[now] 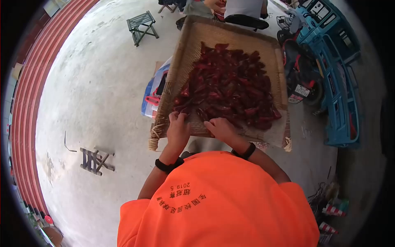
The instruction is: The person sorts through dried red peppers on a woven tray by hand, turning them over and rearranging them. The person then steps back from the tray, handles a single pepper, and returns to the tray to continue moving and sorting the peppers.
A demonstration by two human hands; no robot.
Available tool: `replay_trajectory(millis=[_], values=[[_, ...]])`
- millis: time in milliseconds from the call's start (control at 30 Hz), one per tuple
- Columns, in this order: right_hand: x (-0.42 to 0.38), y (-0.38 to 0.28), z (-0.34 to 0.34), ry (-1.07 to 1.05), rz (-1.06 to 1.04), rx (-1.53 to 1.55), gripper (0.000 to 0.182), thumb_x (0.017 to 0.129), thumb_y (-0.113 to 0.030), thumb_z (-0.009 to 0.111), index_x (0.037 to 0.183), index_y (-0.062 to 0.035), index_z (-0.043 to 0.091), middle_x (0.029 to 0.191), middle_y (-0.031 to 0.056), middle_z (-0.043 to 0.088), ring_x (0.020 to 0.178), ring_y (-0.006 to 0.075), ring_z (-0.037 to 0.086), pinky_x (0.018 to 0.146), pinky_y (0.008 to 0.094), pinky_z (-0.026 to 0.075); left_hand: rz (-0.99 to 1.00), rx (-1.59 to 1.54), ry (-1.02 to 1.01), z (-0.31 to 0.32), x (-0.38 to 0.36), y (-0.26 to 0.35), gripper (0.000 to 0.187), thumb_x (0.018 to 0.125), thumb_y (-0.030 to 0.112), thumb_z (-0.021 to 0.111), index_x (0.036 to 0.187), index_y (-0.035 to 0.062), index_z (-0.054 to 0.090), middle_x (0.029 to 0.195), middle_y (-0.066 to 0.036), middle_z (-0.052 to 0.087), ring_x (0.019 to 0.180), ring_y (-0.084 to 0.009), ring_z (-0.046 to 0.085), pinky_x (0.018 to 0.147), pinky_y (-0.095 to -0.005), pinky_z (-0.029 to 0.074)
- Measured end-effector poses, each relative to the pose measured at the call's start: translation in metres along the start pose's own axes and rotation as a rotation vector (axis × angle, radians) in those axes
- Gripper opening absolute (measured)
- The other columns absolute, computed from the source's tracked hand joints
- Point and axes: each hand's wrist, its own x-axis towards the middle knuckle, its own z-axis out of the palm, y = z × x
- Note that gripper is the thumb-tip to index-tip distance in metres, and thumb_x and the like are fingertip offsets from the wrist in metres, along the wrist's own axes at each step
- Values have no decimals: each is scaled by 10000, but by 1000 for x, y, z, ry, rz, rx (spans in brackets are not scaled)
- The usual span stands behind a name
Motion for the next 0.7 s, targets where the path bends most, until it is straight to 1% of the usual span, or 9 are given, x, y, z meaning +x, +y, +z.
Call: replay_trajectory(millis=[67, 167, 200, 267, 367, 467, 600, 667, 700], values=[[6, -4, 1, -4, 37, 3, 434, 987, -382, 469, 793, -59, 684, 671, 58, 687, 549, 235, 639, 586, 347, 542, -9, 17, -10, 2, 2, 3, 463, 832, 169, 645, 1269, 120, 501, 1315, -191, 450, 998, -400, 617, 791, -494, 520], [13, -25, 7, -142, 336, 503, 478, 979, -430, 469, 895, -13, 686, 766, 120, 711, 682, 215, 685, 599, 351, 560, -41, 22, -29, 3, 6, -2, 402, 847, 187, 630, 1230, 115, 530, 1206, -170, 535, 1010, -380, 613, 800, -470, 519], [15, -26, 7, -165, 374, 574, 472, 981, -426, 468, 916, -10, 680, 772, 115, 710, 667, 203, 680, 576, 335, 554, -53, 26, -16, 3, 6, 1, 397, 850, 194, 626, 1226, 109, 532, 1179, -170, 548, 996, -381, 617, 793, -472, 519], [25, -26, 5, -205, 442, 715, 462, 986, -418, 465, 956, -4, 668, 786, 105, 707, 637, 179, 670, 529, 302, 542, -72, 35, 17, 4, 11, 8, 389, 856, 208, 619, 1219, 98, 537, 1125, -169, 573, 968, -382, 625, 780, -475, 518], [39, -14, 14, -283, 407, 882, 421, 985, -403, 469, 1005, -26, 655, 821, 82, 705, 598, 178, 655, 502, 291, 535, -26, 134, -44, 11, 16, 3, 387, 853, 229, 628, 1201, 85, 538, 1093, -172, 579, 933, -384, 634, 754, -476, 524], [46, -14, 11, -355, 416, 860, 391, 987, -382, 462, 999, -43, 656, 817, 66, 695, 596, 166, 647, 511, 282, 538, 10, 172, -8, 15, 21, 5, 316, 842, 214, 640, 1088, 48, 532, 1058, -184, 575, 870, -391, 649, 705, -489, 529], [49, -13, 12, -379, 481, 815, 382, 993, -368, 452, 986, -46, 659, 805, 60, 684, 593, 153, 640, 507, 277, 534, -18, 215, 19, 19, 24, 4, 309, 816, 219, 651, 1031, 38, 525, 1043, -186, 578, 846, -392, 654, 697, -491, 530], [43, -15, 12, -346, 490, 816, 389, 994, -370, 465, 959, -39, 666, 770, 53, 673, 559, 144, 623, 475, 267, 516, -45, 208, 30, 14, 24, 8, 323, 796, 223, 659, 1022, 36, 522, 1039, -185, 581, 846, -392, 654, 698, -492, 530], [40, -19, 8, -370, 457, 802, 379, 994, -360, 460, 978, -38, 661, 792, 58, 678, 571, 147, 631, 483, 271, 523, -63, 208, 27, 10, 23, 12, 329, 785, 224, 661, 1017, 38, 520, 1037, -187, 581, 845, -392, 654, 699, -492, 530]])
